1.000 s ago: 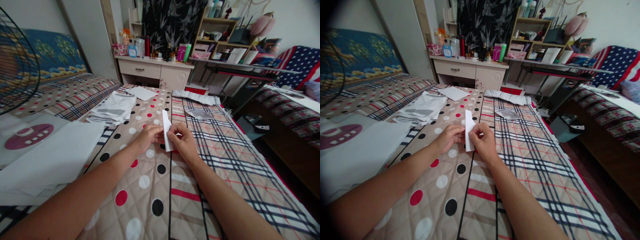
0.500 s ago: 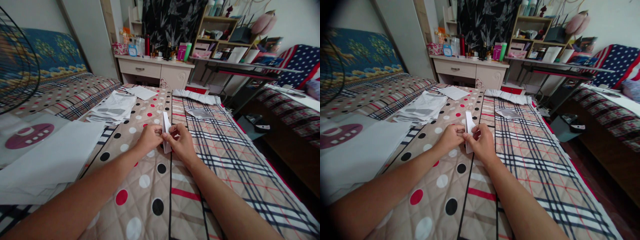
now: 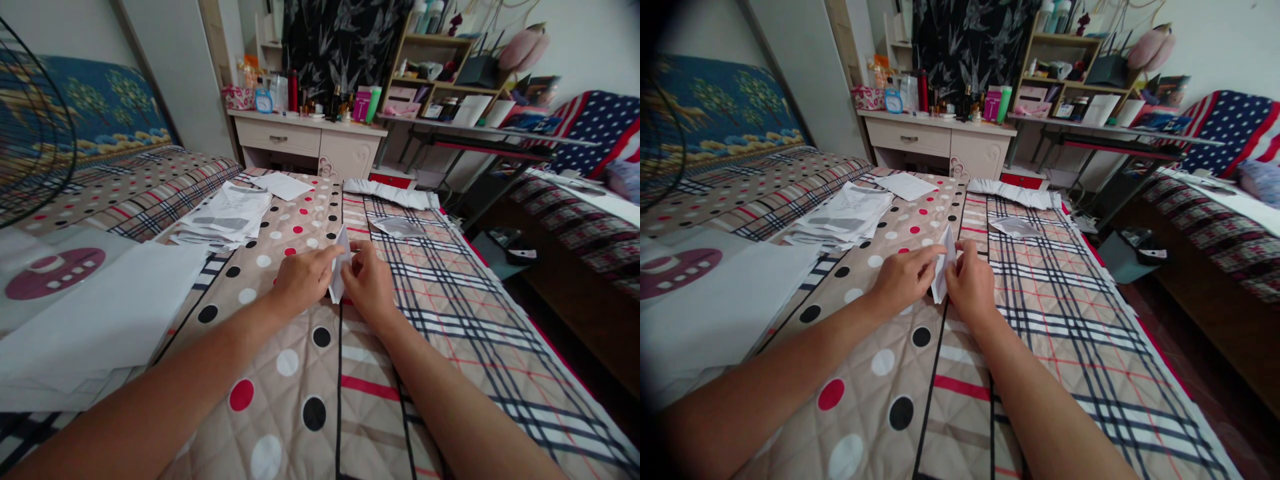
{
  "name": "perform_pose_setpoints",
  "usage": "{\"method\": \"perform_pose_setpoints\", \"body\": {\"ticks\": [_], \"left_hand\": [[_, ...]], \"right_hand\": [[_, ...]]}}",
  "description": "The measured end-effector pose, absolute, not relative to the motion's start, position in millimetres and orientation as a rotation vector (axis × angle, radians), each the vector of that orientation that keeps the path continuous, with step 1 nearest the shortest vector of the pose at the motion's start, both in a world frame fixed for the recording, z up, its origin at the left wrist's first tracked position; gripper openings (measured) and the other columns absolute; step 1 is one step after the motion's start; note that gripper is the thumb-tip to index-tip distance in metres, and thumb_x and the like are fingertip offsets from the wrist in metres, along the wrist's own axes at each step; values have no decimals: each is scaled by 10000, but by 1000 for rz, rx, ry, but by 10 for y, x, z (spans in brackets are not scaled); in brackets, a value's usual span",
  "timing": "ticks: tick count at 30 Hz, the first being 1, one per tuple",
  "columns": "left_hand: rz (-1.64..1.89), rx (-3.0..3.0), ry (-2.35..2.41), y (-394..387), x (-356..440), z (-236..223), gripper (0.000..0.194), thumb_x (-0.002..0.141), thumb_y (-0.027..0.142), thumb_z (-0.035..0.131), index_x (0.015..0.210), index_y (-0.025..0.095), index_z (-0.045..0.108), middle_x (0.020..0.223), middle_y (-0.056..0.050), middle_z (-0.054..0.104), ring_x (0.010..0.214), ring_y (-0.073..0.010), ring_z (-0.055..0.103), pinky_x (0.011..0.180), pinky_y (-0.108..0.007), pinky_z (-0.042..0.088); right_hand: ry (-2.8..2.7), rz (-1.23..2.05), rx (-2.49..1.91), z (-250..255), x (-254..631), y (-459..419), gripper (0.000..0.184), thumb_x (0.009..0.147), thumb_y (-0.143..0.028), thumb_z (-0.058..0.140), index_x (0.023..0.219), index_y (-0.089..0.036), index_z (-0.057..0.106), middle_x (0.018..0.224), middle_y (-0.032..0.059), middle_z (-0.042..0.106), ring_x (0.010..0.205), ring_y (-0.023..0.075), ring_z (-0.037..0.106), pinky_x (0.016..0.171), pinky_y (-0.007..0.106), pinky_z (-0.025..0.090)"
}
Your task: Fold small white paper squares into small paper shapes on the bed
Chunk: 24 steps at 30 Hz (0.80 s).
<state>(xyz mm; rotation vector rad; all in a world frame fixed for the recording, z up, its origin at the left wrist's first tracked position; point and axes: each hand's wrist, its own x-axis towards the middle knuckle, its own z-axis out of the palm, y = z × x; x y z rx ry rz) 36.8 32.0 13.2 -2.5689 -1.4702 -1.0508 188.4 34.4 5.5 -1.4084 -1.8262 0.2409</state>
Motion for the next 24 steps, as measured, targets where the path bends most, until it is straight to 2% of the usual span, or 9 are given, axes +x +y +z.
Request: {"method": "perform_pose_setpoints", "body": {"ticks": [2,8,13,16,20,24], "left_hand": [[-848,-2585,-1413,316,346,151,396,823,80,460,1139,251,625,879,-27,687,731,-165,637,629,-262,460],[-511,-2580,-1463,299,324,215,450,808,82,469,1184,280,620,1010,-40,640,756,-188,633,583,-288,446],[-384,-2642,-1444,305,300,246,228,802,218,571,968,285,711,965,-47,607,762,-217,630,570,-299,421],[-515,-2726,-1433,385,236,233,151,781,274,637,886,295,744,963,-36,610,790,-208,625,612,-296,426],[-915,-2871,-1429,505,171,165,102,775,214,662,806,229,758,877,-37,620,768,-167,604,631,-266,424],[-1211,-2974,-1407,550,166,94,75,742,134,682,777,160,744,813,-41,634,729,-144,591,623,-241,431]], "right_hand": [[-1851,186,-1412,71,1907,350,350,787,-190,497,1137,-180,494,631,-39,565,528,140,515,536,244,299],[-1895,168,-1393,72,1918,341,358,809,-195,484,1166,-174,488,621,-42,541,511,134,491,528,244,288],[-1820,297,-1318,39,1944,361,390,771,-155,486,1159,-188,474,587,-63,504,516,133,488,528,244,310],[-1680,444,-1301,13,2003,427,386,725,-143,511,1104,-207,471,541,-84,476,476,125,458,499,236,315],[-1466,765,-1231,-33,2062,509,359,700,-162,545,1040,-231,453,508,-108,456,420,112,439,448,216,343],[-1444,950,-1199,-41,2057,518,258,755,-310,609,976,-218,512,594,-62,546,475,112,496,459,218,399]]}}
